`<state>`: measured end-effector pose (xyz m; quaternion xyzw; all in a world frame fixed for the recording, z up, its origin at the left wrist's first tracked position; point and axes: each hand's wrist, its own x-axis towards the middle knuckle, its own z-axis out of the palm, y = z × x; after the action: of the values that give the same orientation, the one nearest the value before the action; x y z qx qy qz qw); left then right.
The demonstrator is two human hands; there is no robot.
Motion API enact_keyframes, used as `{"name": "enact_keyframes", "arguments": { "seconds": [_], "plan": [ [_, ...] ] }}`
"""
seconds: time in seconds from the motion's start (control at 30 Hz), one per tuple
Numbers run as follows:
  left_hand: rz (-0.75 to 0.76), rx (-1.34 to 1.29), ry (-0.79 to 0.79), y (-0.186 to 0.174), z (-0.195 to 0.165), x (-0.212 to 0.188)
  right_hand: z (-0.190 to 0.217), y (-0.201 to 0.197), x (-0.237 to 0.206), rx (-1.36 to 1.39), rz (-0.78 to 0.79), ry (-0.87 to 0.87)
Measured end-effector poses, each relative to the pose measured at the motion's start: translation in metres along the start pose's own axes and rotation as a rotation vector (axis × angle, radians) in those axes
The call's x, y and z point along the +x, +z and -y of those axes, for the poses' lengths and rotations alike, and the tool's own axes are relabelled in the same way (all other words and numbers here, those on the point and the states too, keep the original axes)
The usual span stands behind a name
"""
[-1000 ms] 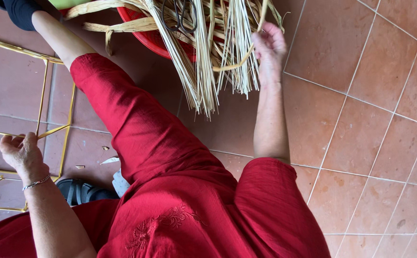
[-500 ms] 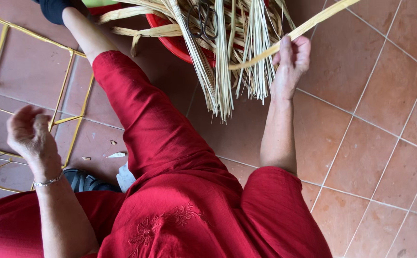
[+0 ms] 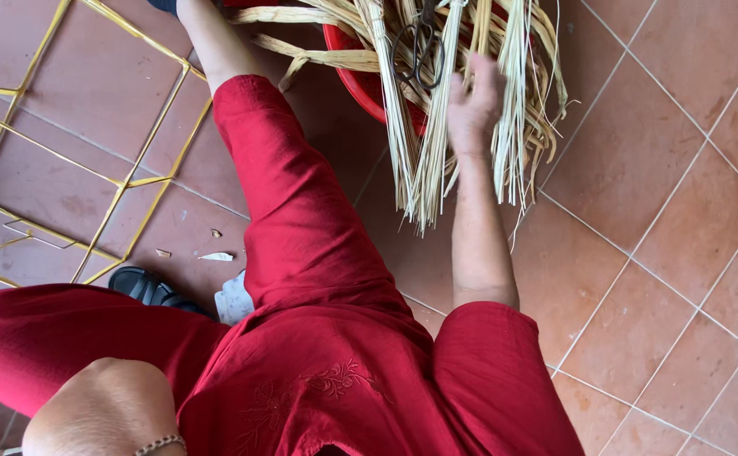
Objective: The person sits on the floor weaving thin palm leaf strips onto a yellow bamboo frame, twisting and tying strips around the frame bars and pulling them tight. They select strips from a pile, bend them, and attach them across the frame to build up a woven lattice.
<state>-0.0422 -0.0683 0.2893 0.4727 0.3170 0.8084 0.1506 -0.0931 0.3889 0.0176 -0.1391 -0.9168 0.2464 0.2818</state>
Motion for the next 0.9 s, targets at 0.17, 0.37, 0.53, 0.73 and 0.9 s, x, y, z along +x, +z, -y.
{"name": "enact_keyframes", "arguments": {
  "seconds": [0.17, 0.37, 0.53, 0.73, 0.9],
  "plan": [
    [-0.017, 0.024, -0.015, -0.015, 0.009, 0.016, 0.036, 0.072, 0.0, -0.207, 0.47, 0.145],
    [-0.143, 0.224, -0.14, -0.035, 0.003, 0.028, 0.029, 0.096, 0.005, -0.06, 0.415, 0.304],
    [-0.36, 0.711, -0.437, -0.093, 0.047, -0.04, -0.008, 0.077, 0.012, 0.197, 0.256, 0.312],
    [-0.699, 0.937, -0.849, -0.149, 0.09, -0.127, -0.02, 0.069, 0.016, 0.715, 0.097, 0.536],
    [-0.66, 1.084, -0.869, -0.17, 0.096, -0.155, -0.021, 0.042, 0.011, 1.079, 0.136, 0.766]
  ]
}}
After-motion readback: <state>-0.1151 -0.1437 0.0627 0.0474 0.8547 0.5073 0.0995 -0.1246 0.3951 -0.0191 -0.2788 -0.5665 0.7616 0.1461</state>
